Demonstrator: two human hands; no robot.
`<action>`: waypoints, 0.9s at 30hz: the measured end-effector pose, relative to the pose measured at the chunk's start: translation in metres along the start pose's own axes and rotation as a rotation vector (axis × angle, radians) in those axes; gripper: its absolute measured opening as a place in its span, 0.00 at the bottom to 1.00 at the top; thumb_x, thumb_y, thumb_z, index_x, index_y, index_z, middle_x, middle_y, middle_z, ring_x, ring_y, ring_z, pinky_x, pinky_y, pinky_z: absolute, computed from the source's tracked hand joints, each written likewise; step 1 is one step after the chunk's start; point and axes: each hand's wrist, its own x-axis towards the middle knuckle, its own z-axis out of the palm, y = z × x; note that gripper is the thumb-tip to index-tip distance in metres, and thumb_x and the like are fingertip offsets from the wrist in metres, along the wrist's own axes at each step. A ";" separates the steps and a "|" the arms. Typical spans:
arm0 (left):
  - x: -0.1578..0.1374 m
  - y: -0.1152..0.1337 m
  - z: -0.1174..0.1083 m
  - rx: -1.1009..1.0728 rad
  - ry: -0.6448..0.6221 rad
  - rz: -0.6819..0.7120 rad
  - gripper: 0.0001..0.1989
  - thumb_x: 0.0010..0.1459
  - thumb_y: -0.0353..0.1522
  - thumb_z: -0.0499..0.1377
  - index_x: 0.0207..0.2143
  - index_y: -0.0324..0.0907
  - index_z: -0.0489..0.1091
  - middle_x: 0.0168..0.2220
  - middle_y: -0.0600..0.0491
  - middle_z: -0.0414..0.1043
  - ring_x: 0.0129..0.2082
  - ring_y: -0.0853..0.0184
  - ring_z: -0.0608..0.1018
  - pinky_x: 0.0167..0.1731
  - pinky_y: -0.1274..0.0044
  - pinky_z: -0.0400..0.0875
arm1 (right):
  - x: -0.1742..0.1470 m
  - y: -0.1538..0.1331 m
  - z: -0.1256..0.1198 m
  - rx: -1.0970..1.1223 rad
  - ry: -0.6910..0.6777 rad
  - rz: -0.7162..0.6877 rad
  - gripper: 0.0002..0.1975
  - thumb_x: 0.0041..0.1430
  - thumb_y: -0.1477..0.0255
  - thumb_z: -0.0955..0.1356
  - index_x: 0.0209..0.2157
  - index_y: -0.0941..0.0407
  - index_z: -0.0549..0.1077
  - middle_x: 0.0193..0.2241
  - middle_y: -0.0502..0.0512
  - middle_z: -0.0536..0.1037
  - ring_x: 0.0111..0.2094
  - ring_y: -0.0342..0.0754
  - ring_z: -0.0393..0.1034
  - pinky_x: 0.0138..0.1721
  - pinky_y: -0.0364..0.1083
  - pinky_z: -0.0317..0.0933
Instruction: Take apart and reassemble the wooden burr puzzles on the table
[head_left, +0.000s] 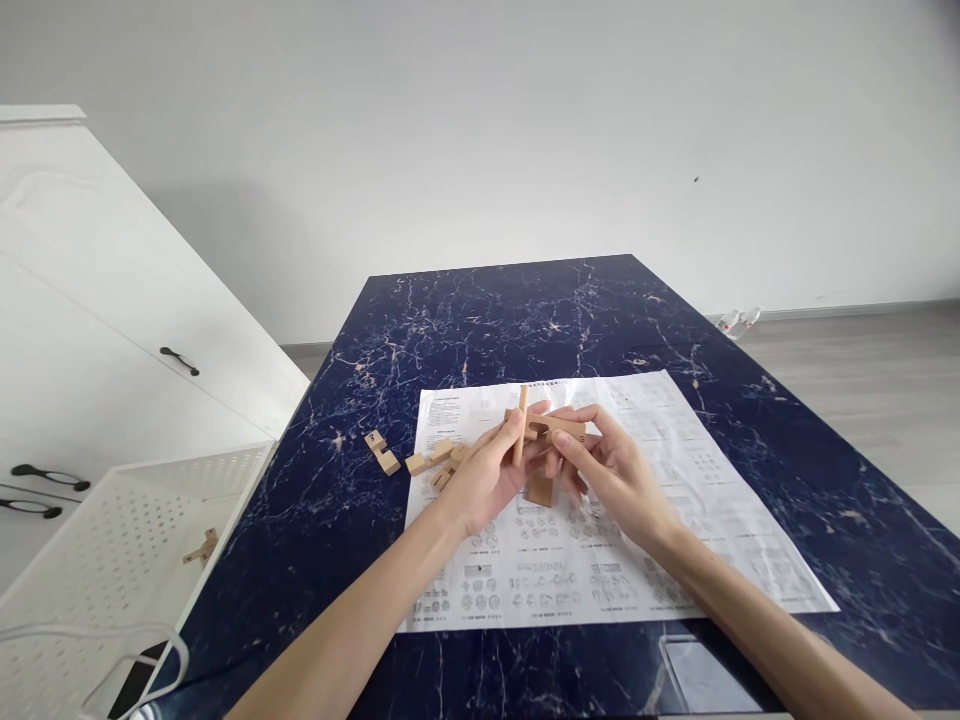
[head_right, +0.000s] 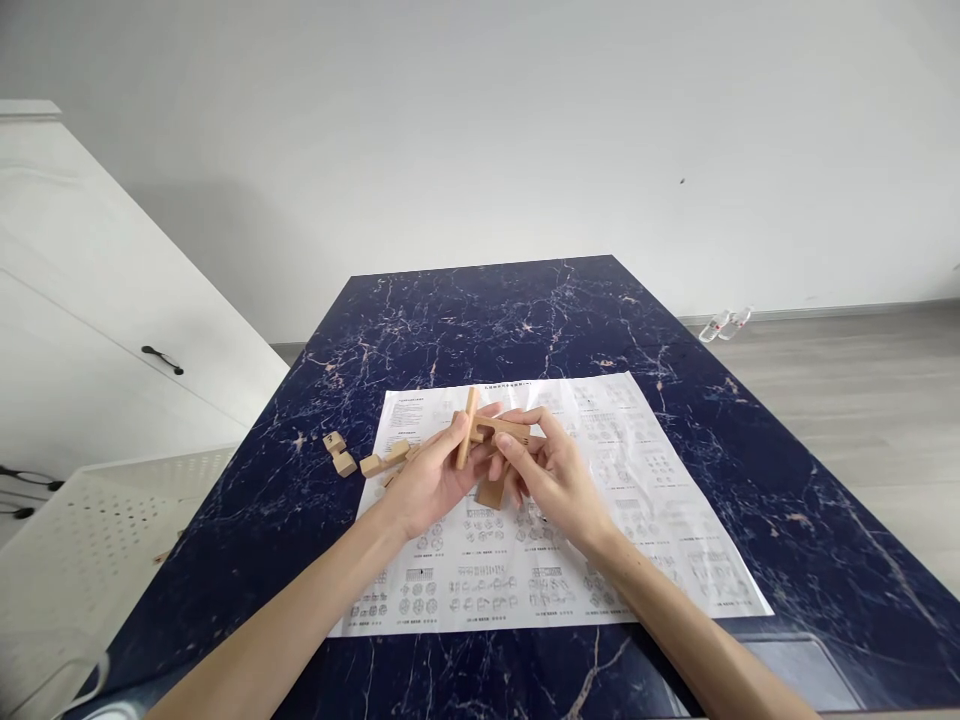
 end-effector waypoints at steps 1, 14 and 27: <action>0.000 0.000 0.002 -0.020 0.004 0.006 0.21 0.76 0.43 0.57 0.61 0.42 0.77 0.49 0.45 0.81 0.36 0.66 0.78 0.51 0.68 0.72 | 0.000 0.001 0.001 0.000 0.007 -0.003 0.15 0.72 0.55 0.70 0.45 0.51 0.67 0.27 0.48 0.80 0.18 0.43 0.67 0.22 0.46 0.61; -0.001 0.004 0.002 -0.093 -0.056 -0.039 0.20 0.76 0.41 0.57 0.58 0.38 0.79 0.37 0.49 0.75 0.34 0.68 0.75 0.49 0.72 0.72 | -0.001 0.000 0.004 -0.016 0.019 0.011 0.15 0.72 0.56 0.70 0.46 0.51 0.66 0.27 0.48 0.80 0.17 0.42 0.68 0.20 0.45 0.61; 0.001 0.005 -0.004 -0.035 -0.151 -0.037 0.20 0.75 0.42 0.57 0.61 0.43 0.77 0.60 0.41 0.76 0.42 0.63 0.79 0.54 0.67 0.73 | -0.001 -0.001 0.004 -0.031 0.030 -0.010 0.15 0.72 0.54 0.70 0.45 0.51 0.68 0.25 0.46 0.77 0.16 0.41 0.64 0.19 0.44 0.59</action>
